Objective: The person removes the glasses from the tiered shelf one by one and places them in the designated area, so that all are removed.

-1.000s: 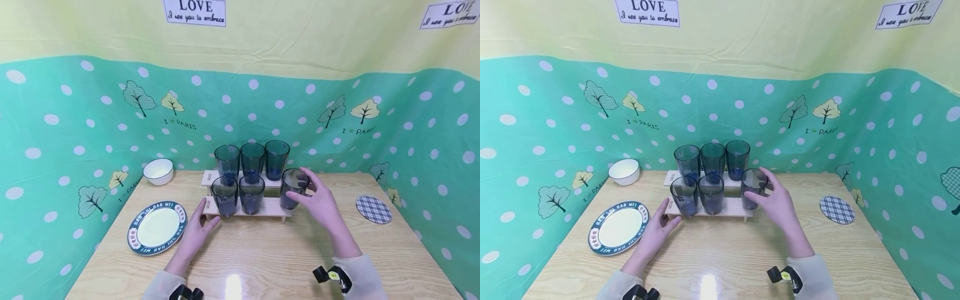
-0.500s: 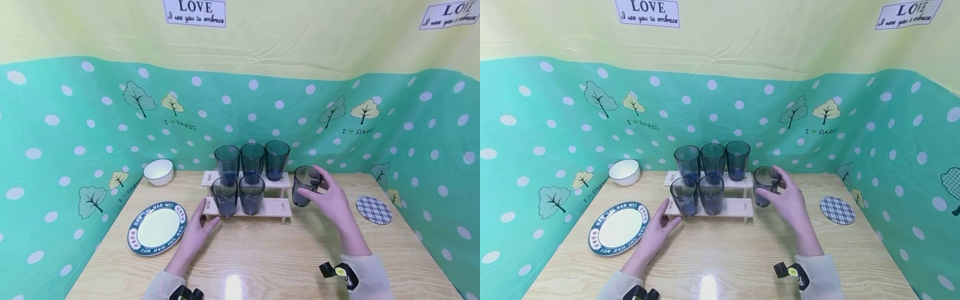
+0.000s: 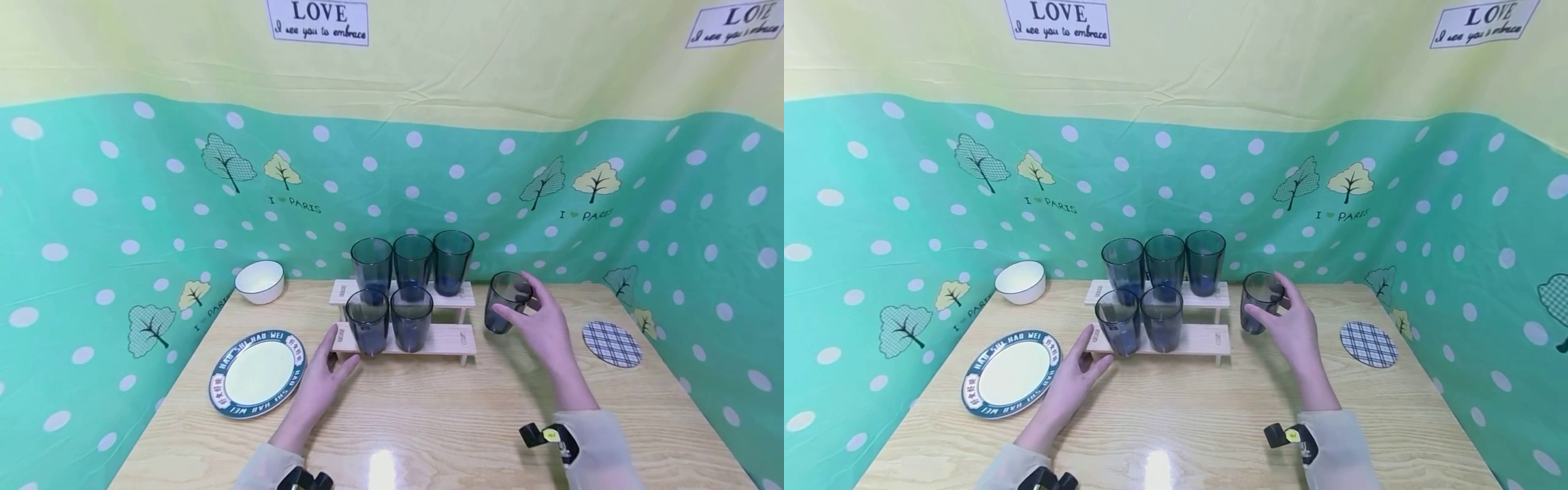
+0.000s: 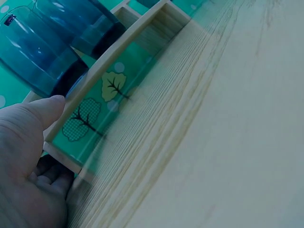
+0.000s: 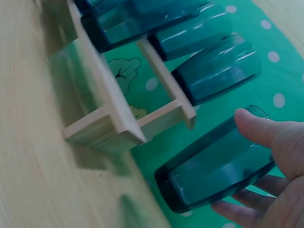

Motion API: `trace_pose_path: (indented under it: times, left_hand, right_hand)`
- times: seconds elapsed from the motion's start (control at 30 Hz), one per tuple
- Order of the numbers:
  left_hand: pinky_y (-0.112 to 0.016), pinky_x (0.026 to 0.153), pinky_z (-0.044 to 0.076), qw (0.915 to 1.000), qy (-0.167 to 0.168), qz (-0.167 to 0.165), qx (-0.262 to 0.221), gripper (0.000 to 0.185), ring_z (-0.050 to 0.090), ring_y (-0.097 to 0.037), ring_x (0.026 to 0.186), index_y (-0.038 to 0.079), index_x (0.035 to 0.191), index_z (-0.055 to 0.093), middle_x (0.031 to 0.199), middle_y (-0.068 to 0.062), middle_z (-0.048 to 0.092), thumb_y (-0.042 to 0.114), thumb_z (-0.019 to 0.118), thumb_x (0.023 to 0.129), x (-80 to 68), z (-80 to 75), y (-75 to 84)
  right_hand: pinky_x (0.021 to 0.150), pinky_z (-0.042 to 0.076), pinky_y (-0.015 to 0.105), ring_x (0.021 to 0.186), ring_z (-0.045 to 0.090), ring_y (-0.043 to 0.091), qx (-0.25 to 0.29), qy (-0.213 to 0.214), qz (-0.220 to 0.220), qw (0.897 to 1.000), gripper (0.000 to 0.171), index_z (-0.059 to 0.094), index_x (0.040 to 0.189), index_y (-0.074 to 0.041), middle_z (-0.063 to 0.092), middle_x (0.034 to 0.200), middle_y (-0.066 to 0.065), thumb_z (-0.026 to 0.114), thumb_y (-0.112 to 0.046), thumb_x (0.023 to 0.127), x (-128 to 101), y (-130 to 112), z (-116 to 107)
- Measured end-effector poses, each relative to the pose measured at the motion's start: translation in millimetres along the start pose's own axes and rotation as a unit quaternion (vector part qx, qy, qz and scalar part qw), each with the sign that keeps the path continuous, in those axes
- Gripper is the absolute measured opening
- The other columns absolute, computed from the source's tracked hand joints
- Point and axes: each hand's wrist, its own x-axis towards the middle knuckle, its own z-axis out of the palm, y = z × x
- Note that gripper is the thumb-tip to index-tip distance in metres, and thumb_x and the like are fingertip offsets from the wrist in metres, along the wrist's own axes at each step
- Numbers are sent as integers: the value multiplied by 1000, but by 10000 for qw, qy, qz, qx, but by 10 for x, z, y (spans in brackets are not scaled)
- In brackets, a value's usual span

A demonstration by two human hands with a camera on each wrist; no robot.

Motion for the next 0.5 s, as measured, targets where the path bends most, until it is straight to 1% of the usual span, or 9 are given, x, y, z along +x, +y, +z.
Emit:
trace_pose_path:
  times: [0.17,0.27,0.4,0.5]
  left_hand:
    - [-44,131,34,10000,-4,-9,30,96,32,-39,162,6,176,19,180,-22,22,28,80,105,4,-1,-7]
    - [-45,131,34,10000,3,6,33,96,32,-40,162,5,176,19,180,-22,22,27,79,105,7,-2,-5]
    - [-44,131,34,10000,5,-3,42,95,33,-40,161,6,176,19,180,-22,22,27,79,105,6,-1,-8]
    - [-44,131,35,10000,13,-33,60,95,34,-40,161,7,176,20,180,-21,23,27,80,105,4,3,-10]
  right_hand:
    - [112,54,65,149,49,48,131,154,-3,9998,107,30,177,-29,45,170,22,92,-48,92,29,111,78]
    - [110,57,61,148,50,48,177,209,-15,9996,106,30,176,-26,45,169,23,91,-46,93,47,155,125]
    - [108,58,59,146,51,48,133,262,-30,9996,103,32,176,-22,45,169,22,91,-44,94,72,216,194]
    - [108,58,59,145,51,48,76,248,-26,9997,101,34,175,-20,40,174,19,91,-43,95,87,261,246]
